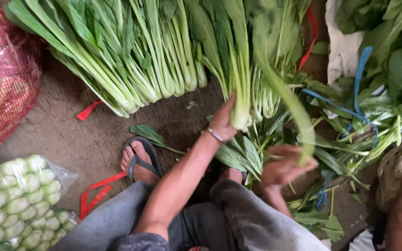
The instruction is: The person sits on the floor of a produce area and sorts leafy green vegetables, picking individual stalks from a pile, stripping damaged leaves aside, and aligning the stalks into neat rows on the ground. They repeatedly gather, turn, and place the vegetables to build up ordered bunches.
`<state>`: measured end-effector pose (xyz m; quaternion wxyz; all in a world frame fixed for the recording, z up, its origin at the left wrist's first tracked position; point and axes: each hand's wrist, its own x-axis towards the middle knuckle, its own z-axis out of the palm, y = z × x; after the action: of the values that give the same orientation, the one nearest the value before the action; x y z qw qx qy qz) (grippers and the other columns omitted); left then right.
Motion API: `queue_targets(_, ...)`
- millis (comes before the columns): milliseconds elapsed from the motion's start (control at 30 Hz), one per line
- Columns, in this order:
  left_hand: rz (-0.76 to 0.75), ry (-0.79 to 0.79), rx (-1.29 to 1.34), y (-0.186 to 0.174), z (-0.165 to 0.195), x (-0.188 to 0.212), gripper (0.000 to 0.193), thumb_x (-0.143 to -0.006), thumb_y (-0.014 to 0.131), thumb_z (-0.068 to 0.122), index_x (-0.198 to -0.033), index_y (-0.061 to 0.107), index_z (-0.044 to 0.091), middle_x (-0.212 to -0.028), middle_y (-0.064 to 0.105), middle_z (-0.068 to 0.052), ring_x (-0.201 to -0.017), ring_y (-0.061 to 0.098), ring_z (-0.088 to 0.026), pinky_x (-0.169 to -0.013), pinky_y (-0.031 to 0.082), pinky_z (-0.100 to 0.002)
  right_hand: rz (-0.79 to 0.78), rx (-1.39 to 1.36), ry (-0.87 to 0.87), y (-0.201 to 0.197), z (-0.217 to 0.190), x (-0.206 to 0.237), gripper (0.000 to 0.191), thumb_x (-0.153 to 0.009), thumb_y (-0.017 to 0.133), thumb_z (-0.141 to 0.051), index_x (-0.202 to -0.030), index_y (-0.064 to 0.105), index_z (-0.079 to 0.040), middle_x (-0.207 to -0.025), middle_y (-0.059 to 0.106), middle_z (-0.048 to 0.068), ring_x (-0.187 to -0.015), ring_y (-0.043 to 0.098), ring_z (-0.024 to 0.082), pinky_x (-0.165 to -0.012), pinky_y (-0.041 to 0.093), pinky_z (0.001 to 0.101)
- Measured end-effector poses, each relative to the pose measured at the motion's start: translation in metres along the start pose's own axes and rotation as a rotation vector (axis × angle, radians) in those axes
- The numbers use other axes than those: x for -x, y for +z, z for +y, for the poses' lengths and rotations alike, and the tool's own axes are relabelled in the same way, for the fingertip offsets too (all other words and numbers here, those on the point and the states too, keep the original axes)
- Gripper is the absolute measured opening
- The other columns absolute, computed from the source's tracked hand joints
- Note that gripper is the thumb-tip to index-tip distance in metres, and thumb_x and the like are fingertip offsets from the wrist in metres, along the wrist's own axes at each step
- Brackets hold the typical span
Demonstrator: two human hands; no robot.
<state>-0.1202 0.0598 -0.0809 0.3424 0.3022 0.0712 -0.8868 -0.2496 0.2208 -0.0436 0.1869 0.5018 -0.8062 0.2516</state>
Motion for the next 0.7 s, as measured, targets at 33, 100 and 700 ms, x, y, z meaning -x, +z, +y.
queue_targets(33,-0.171,-0.010,0.100,-0.005,0.006,0.007,0.060,-0.110,0.059,0.054,-0.131,0.062,-0.002,-0.104,0.072,-0.018,-0.086,0.075,-0.025,-0.071,0.064,-0.038,-0.092,-0.105,0.207,-0.010,0.018,0.008,0.027,-0.105,0.063,-0.004,-0.123,0.047,-0.015,-0.092,0.056,0.015,-0.073,0.057,0.023,-0.061,0.045,0.0363)
queue_targets(100,-0.405,-0.008,0.233,-0.009,0.020,0.011,0.060,-0.115,0.054,0.054,-0.139,0.060,-0.001,-0.107,0.073,-0.018,-0.092,0.075,-0.026,-0.073,0.064,-0.039,-0.267,-0.331,0.604,-0.033,0.044,0.028,0.040,-0.104,0.066,-0.015,-0.133,0.039,-0.007,-0.105,0.056,0.019,-0.081,0.057,0.023,-0.064,0.046,0.0356)
queue_targets(700,-0.174,0.208,-1.208,0.015,0.051,0.039,0.069,-0.080,0.084,0.038,-0.135,0.060,0.003,-0.116,0.070,-0.016,-0.104,0.069,-0.026,-0.090,0.062,-0.046,-1.250,-0.947,0.294,0.033,-0.098,-0.189,0.095,-0.084,0.076,-0.044,-0.155,0.034,0.004,-0.144,0.055,0.027,-0.134,0.056,0.037,-0.112,0.042,0.0509)
